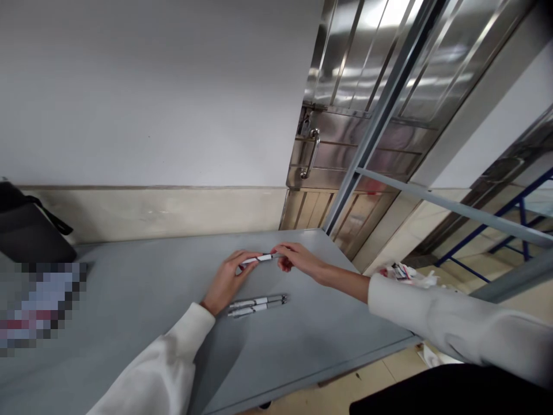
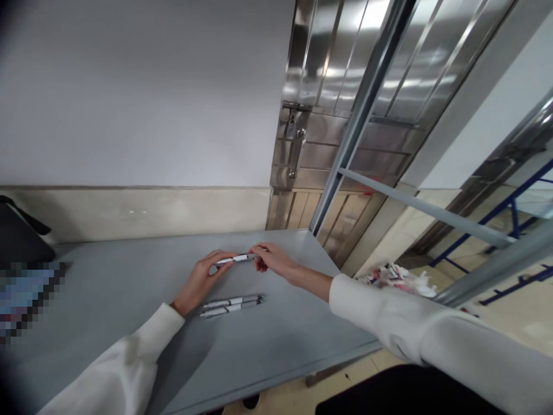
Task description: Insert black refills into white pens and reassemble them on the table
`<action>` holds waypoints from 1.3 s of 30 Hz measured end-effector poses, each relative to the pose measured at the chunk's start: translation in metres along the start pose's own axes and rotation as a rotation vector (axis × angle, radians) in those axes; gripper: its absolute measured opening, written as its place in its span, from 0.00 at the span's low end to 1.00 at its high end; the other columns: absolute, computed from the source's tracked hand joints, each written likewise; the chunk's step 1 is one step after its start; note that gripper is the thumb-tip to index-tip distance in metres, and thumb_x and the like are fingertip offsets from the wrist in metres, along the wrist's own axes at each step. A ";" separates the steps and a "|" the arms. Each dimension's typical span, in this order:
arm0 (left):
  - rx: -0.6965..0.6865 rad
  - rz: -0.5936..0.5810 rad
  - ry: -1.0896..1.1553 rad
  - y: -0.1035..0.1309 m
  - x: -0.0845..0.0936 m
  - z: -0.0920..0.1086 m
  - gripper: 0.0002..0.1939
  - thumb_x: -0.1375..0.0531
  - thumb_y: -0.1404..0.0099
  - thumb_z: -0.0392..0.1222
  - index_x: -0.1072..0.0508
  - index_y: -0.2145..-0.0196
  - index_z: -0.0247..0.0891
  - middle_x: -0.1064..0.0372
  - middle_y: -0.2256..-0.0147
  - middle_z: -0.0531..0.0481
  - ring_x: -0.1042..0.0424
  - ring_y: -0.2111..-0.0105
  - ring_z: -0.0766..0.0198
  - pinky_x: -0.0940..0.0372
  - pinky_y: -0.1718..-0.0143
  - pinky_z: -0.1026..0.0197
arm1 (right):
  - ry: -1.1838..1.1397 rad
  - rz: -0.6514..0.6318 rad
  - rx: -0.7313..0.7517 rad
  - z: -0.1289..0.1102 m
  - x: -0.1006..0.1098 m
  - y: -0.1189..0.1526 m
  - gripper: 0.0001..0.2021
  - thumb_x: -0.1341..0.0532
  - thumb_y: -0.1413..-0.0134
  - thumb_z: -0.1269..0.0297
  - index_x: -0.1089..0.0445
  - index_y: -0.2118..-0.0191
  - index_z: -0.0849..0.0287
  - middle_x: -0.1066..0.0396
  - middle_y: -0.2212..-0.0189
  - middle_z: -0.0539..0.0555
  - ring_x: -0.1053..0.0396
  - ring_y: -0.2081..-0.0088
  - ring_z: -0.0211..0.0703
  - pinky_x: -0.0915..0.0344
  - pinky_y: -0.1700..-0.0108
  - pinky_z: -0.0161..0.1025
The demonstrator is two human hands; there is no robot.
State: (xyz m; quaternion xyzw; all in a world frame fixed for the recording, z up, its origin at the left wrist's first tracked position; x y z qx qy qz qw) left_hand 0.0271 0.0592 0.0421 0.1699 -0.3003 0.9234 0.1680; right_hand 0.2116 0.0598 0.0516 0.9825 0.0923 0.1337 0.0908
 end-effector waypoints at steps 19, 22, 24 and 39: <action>-0.002 0.024 0.032 -0.002 0.005 0.010 0.14 0.39 0.25 0.49 0.18 0.49 0.43 0.20 0.53 0.45 0.22 0.53 0.55 0.31 0.51 0.58 | 0.099 0.017 0.101 -0.002 0.005 -0.009 0.14 0.41 0.40 0.55 0.25 0.59 0.59 0.37 0.83 0.44 0.43 0.78 0.37 0.48 0.71 0.37; 0.014 0.032 0.032 -0.003 0.006 0.008 0.14 0.39 0.26 0.49 0.18 0.49 0.43 0.19 0.54 0.45 0.21 0.54 0.55 0.30 0.51 0.58 | 0.074 0.041 0.080 0.000 0.007 -0.010 0.13 0.40 0.41 0.57 0.24 0.60 0.59 0.32 0.78 0.47 0.38 0.75 0.38 0.44 0.70 0.37; 0.015 0.037 0.030 -0.003 0.007 0.007 0.15 0.39 0.26 0.50 0.17 0.49 0.43 0.19 0.53 0.44 0.21 0.54 0.54 0.29 0.51 0.57 | 0.068 0.050 0.097 -0.001 0.007 -0.010 0.11 0.38 0.44 0.59 0.24 0.59 0.59 0.31 0.76 0.47 0.36 0.73 0.38 0.42 0.69 0.36; 0.116 0.042 0.125 -0.003 0.007 0.003 0.13 0.35 0.31 0.51 0.16 0.56 0.41 0.16 0.56 0.47 0.20 0.55 0.52 0.31 0.48 0.56 | 0.135 0.018 0.128 -0.007 0.003 -0.002 0.14 0.36 0.43 0.54 0.23 0.57 0.58 0.36 0.75 0.46 0.40 0.71 0.38 0.48 0.67 0.36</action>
Point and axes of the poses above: each hand's wrist, its own y-axis away from the middle knuckle, its own x-axis out of the back of the hand, z = x × y, the point moved 8 cm from there along -y, towards the middle knuckle
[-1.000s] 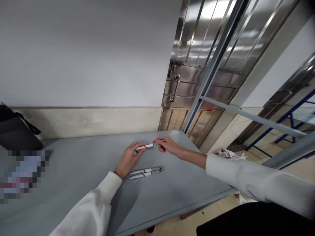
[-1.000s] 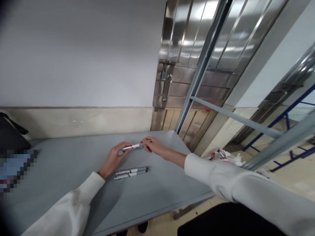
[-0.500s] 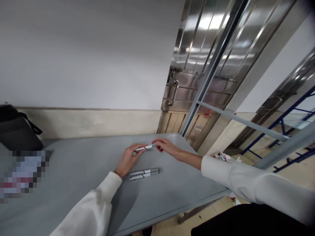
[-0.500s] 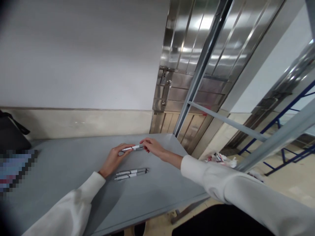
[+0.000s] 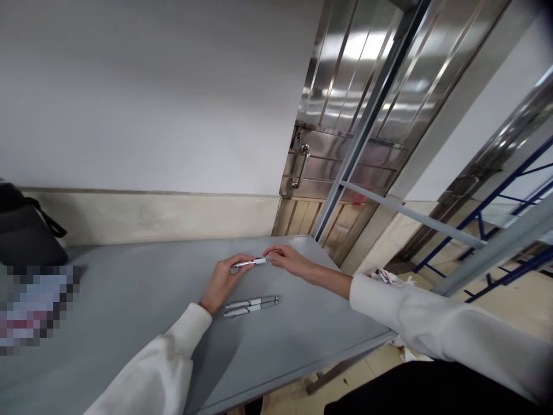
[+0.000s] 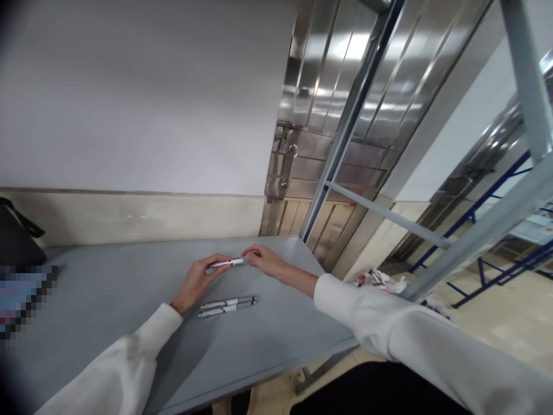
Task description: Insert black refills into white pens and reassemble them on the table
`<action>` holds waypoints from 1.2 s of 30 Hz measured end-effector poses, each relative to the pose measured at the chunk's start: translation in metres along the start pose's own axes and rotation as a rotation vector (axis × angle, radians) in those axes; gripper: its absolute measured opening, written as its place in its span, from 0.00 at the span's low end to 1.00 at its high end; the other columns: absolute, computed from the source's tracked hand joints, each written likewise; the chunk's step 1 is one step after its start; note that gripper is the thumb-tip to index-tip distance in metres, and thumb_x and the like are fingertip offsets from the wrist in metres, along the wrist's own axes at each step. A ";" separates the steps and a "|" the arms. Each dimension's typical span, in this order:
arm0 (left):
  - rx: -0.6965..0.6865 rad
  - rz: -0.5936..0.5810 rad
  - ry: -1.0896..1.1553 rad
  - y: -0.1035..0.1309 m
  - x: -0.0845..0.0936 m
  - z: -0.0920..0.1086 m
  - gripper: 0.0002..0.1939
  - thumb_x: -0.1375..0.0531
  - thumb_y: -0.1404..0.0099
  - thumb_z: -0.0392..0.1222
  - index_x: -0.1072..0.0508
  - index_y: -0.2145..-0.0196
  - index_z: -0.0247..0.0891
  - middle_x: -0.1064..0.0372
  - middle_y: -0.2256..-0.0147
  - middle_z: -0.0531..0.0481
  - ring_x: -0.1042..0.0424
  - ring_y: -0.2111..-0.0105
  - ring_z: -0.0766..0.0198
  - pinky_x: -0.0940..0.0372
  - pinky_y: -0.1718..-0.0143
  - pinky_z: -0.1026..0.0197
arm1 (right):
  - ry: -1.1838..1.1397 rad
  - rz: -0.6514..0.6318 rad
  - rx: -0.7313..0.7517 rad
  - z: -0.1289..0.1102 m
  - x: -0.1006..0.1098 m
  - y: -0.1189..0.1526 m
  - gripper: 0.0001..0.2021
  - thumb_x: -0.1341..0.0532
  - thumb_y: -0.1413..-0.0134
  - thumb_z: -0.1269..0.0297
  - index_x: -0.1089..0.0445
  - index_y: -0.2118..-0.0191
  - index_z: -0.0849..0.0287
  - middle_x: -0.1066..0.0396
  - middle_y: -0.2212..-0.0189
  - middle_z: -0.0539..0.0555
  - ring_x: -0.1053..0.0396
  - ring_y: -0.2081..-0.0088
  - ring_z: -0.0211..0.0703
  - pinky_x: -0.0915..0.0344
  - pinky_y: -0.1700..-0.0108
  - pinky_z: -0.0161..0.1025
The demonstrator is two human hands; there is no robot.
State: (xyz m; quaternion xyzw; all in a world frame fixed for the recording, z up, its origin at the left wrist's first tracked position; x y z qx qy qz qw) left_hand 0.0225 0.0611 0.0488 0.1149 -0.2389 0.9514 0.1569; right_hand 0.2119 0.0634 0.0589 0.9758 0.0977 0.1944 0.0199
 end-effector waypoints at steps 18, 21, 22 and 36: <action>0.235 -0.064 0.373 -0.001 -0.020 -0.023 0.26 0.40 0.30 0.64 0.25 0.70 0.37 0.31 0.75 0.52 0.32 0.72 0.63 0.35 0.64 0.61 | -0.092 0.205 0.202 -0.010 -0.042 0.006 0.14 0.39 0.35 0.50 0.27 0.54 0.54 0.24 0.55 0.55 0.28 0.52 0.47 0.35 0.47 0.43; 0.186 -0.106 0.304 -0.002 -0.019 -0.013 0.28 0.41 0.32 0.68 0.27 0.73 0.38 0.32 0.76 0.52 0.33 0.73 0.62 0.36 0.66 0.60 | -0.157 0.165 0.231 -0.019 -0.049 -0.003 0.16 0.38 0.38 0.45 0.27 0.62 0.55 0.27 0.64 0.53 0.27 0.58 0.47 0.33 0.50 0.42; 0.189 -0.117 0.308 -0.002 -0.019 -0.013 0.29 0.41 0.32 0.69 0.26 0.72 0.38 0.32 0.77 0.52 0.33 0.74 0.62 0.36 0.67 0.60 | -0.178 0.158 0.232 -0.021 -0.050 -0.006 0.18 0.37 0.39 0.44 0.28 0.64 0.55 0.28 0.65 0.53 0.28 0.59 0.47 0.32 0.51 0.43; 0.294 0.034 0.203 0.002 0.004 -0.059 0.30 0.50 0.23 0.63 0.20 0.59 0.34 0.32 0.76 0.52 0.39 0.75 0.64 0.44 0.71 0.61 | -0.816 0.214 0.241 -0.016 0.005 -0.043 0.23 0.44 0.36 0.39 0.43 0.72 0.52 0.58 0.77 0.45 0.57 0.77 0.41 0.45 0.72 0.40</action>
Point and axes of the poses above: each hand's wrist, its own y-axis away from the middle knuckle, its own x-axis out of the back of the hand, z = x × y, the point moved 8 cm from there along -y, towards the middle knuckle
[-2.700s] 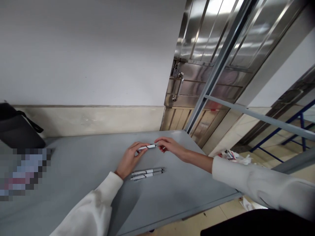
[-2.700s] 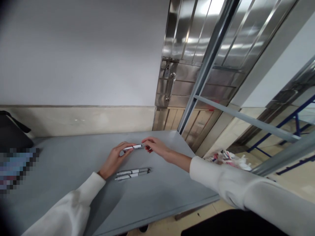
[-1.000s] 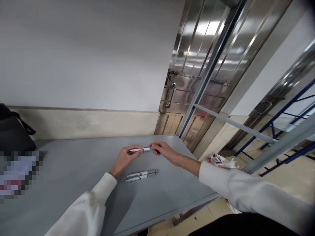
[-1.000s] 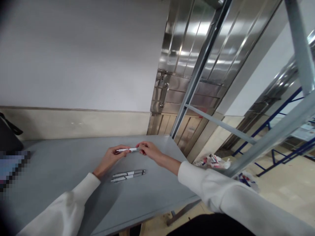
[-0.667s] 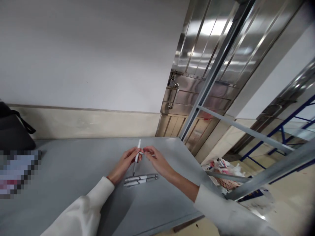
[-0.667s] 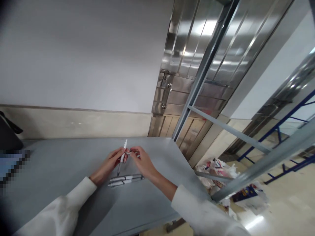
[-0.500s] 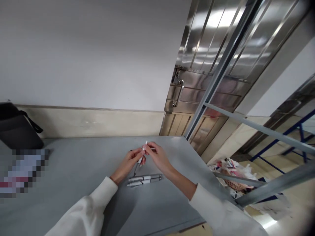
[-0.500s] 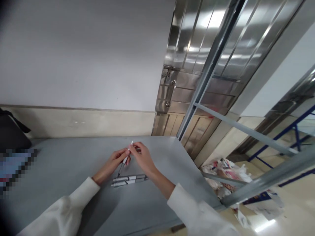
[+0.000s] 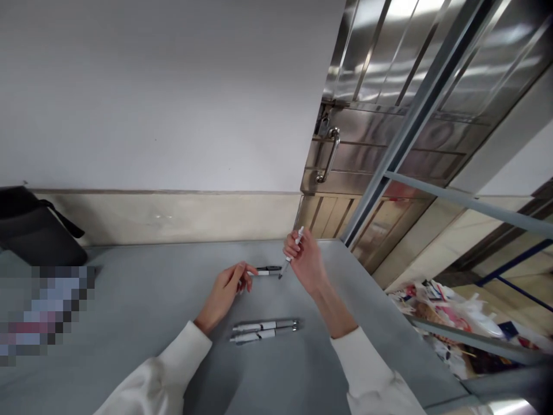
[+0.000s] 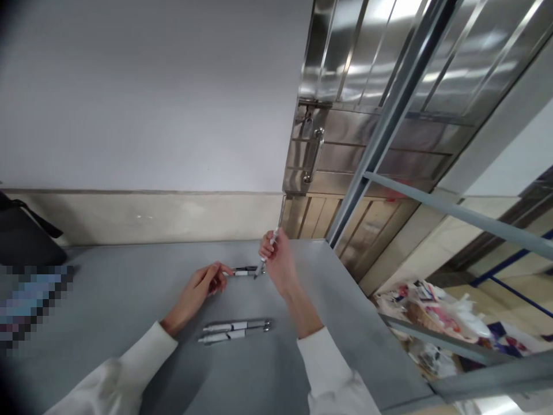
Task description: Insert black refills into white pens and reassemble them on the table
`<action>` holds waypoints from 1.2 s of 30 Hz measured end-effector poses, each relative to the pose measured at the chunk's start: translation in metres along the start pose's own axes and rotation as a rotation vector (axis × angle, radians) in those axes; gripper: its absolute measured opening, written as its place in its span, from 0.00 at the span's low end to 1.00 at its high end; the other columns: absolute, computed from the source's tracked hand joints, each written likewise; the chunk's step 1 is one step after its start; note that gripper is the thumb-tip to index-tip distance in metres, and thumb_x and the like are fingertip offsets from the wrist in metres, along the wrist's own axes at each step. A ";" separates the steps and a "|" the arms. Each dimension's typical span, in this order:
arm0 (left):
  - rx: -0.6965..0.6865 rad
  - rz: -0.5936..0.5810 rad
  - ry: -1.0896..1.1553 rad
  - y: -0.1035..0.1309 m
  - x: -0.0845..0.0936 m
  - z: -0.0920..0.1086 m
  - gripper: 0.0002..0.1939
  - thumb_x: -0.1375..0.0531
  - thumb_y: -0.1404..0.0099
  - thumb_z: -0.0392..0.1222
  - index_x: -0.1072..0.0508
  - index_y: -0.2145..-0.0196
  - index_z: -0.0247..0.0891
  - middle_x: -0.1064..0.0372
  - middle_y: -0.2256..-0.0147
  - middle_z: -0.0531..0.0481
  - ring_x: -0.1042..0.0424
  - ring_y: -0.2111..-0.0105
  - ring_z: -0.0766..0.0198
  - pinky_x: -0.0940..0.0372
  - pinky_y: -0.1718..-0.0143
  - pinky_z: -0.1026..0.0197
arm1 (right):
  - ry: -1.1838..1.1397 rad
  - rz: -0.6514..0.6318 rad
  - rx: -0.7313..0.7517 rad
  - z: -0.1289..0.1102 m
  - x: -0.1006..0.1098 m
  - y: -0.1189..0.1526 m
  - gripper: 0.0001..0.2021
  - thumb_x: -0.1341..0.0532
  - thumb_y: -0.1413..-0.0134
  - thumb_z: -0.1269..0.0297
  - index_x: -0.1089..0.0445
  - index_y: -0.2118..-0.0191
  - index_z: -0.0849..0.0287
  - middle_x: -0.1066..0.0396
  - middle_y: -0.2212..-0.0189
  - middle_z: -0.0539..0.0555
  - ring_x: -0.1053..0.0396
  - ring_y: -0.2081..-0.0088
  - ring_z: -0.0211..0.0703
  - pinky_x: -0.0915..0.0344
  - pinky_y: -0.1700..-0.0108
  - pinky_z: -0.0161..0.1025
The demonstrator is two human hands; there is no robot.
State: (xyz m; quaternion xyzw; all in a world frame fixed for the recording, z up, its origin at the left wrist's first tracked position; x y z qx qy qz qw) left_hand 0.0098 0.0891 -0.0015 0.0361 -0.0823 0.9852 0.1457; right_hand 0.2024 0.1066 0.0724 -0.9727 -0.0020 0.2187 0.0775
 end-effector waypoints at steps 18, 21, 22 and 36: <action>0.054 0.088 -0.058 0.003 0.011 0.012 0.28 0.49 0.25 0.61 0.22 0.64 0.35 0.34 0.77 0.52 0.36 0.74 0.62 0.42 0.70 0.62 | -0.636 -0.031 -0.134 -0.004 0.015 0.023 0.14 0.40 0.39 0.60 0.43 0.72 0.54 0.60 0.78 0.43 0.53 0.78 0.37 0.43 0.75 0.34; 0.081 0.082 -0.115 0.005 0.011 0.010 0.28 0.50 0.25 0.61 0.24 0.67 0.36 0.40 0.80 0.55 0.41 0.78 0.64 0.46 0.73 0.62 | -0.635 -0.014 -0.120 -0.005 0.017 0.023 0.13 0.40 0.37 0.58 0.42 0.71 0.54 0.59 0.78 0.43 0.52 0.78 0.37 0.42 0.75 0.34; 0.081 0.083 -0.144 0.005 0.012 0.010 0.28 0.50 0.24 0.61 0.24 0.67 0.36 0.41 0.81 0.56 0.43 0.78 0.64 0.47 0.73 0.62 | -0.632 -0.008 -0.113 -0.005 0.018 0.023 0.13 0.40 0.37 0.58 0.41 0.71 0.54 0.59 0.78 0.43 0.52 0.77 0.37 0.42 0.74 0.34; 0.065 0.083 -0.235 0.007 0.013 0.014 0.29 0.51 0.24 0.62 0.24 0.67 0.36 0.47 0.78 0.57 0.45 0.75 0.63 0.50 0.71 0.61 | -0.566 0.006 -0.066 -0.008 0.025 0.024 0.11 0.43 0.34 0.58 0.34 0.68 0.55 0.59 0.77 0.44 0.52 0.76 0.38 0.41 0.73 0.34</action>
Point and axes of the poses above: each hand's wrist, its own y-axis away from the middle knuckle, its own x-axis out of the back of the hand, z = x × y, the point moved 8 cm from there along -y, towards the middle knuckle
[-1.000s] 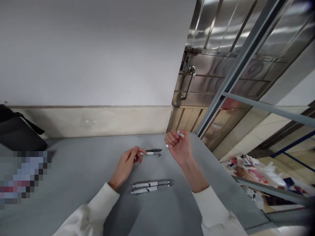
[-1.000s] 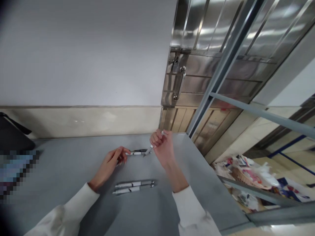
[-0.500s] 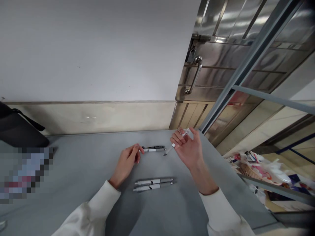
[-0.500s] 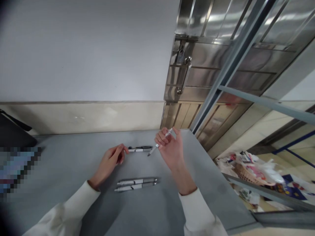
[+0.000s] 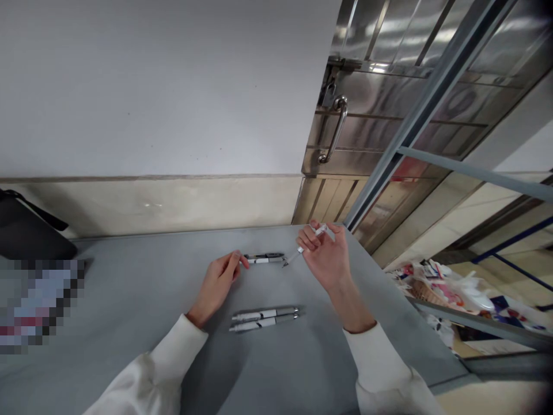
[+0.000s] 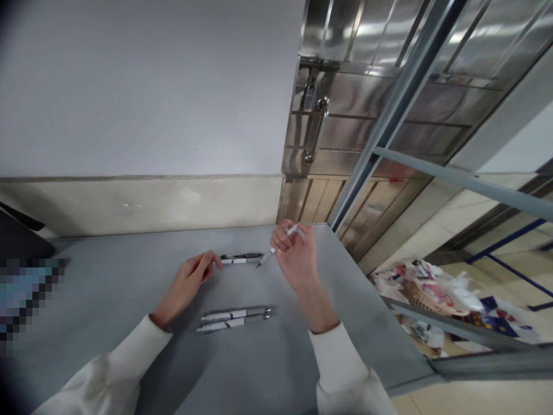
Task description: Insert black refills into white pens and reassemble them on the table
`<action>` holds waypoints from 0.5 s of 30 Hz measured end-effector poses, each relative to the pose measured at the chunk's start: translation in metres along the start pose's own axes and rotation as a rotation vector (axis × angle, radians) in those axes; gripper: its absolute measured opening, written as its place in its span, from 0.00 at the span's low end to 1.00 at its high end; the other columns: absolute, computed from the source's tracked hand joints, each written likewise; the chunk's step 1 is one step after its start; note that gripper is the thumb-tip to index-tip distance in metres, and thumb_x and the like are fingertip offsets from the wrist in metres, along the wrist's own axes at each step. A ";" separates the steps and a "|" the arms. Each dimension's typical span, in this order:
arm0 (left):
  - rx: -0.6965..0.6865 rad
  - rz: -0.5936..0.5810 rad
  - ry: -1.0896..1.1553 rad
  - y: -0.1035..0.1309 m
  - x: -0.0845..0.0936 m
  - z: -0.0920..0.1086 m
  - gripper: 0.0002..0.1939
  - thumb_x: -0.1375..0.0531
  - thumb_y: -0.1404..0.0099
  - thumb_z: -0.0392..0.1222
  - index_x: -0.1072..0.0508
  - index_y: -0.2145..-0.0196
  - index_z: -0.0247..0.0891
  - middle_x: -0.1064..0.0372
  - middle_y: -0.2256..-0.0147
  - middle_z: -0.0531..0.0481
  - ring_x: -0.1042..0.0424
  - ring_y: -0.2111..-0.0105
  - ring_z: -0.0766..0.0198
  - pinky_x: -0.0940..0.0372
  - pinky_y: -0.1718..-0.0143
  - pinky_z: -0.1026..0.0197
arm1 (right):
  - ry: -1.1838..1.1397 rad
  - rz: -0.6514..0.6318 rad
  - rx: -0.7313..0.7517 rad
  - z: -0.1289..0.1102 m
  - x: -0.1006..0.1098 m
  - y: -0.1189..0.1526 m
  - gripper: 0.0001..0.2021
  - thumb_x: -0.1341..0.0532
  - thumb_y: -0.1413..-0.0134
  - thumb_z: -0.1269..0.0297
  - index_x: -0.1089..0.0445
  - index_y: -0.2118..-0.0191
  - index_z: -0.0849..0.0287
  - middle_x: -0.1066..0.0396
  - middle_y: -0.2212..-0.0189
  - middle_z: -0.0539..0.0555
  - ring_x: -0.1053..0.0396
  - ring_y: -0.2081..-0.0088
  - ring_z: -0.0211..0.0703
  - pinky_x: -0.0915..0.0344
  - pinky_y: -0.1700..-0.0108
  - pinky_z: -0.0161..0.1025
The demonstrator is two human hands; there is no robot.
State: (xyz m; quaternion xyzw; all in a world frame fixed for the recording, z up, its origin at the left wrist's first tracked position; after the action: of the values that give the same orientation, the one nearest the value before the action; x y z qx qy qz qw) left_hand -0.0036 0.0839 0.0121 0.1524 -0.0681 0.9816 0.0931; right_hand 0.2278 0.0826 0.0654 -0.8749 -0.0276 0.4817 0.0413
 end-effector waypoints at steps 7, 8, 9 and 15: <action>-0.014 0.009 0.023 0.000 0.002 0.001 0.28 0.50 0.24 0.62 0.24 0.67 0.37 0.47 0.77 0.56 0.45 0.75 0.63 0.50 0.70 0.61 | 0.010 -0.005 0.003 -0.002 0.001 0.000 0.10 0.42 0.34 0.59 0.34 0.68 0.55 0.58 0.77 0.44 0.50 0.76 0.38 0.40 0.73 0.34; -0.014 0.010 0.026 -0.001 0.001 0.001 0.28 0.50 0.24 0.62 0.24 0.68 0.37 0.47 0.77 0.56 0.45 0.75 0.63 0.50 0.70 0.61 | 0.003 -0.009 0.004 -0.002 0.001 0.000 0.10 0.42 0.34 0.60 0.34 0.68 0.55 0.58 0.77 0.44 0.50 0.76 0.38 0.40 0.72 0.34; -0.014 0.010 0.027 -0.001 0.001 0.001 0.28 0.50 0.24 0.61 0.24 0.68 0.37 0.48 0.77 0.56 0.45 0.74 0.63 0.50 0.71 0.61 | -0.008 -0.011 0.004 -0.002 0.000 0.000 0.10 0.43 0.34 0.60 0.34 0.68 0.56 0.58 0.77 0.44 0.50 0.76 0.38 0.40 0.73 0.33; -0.014 0.013 0.008 -0.001 0.001 0.002 0.28 0.51 0.24 0.61 0.23 0.68 0.37 0.48 0.77 0.56 0.45 0.75 0.63 0.49 0.70 0.61 | -0.069 -0.018 -0.001 -0.002 -0.001 0.002 0.08 0.42 0.36 0.61 0.35 0.67 0.55 0.58 0.78 0.43 0.51 0.76 0.38 0.41 0.73 0.34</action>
State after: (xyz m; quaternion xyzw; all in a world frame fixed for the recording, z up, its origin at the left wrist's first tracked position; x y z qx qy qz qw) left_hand -0.0038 0.0849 0.0143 0.1475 -0.0757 0.9822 0.0883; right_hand 0.2286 0.0801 0.0670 -0.8575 -0.0373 0.5112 0.0442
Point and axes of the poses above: each hand's wrist, its own y-axis away from the middle knuckle, its own x-axis out of the back of the hand, z = x × y, the point moved 8 cm from there along -y, towards the middle knuckle
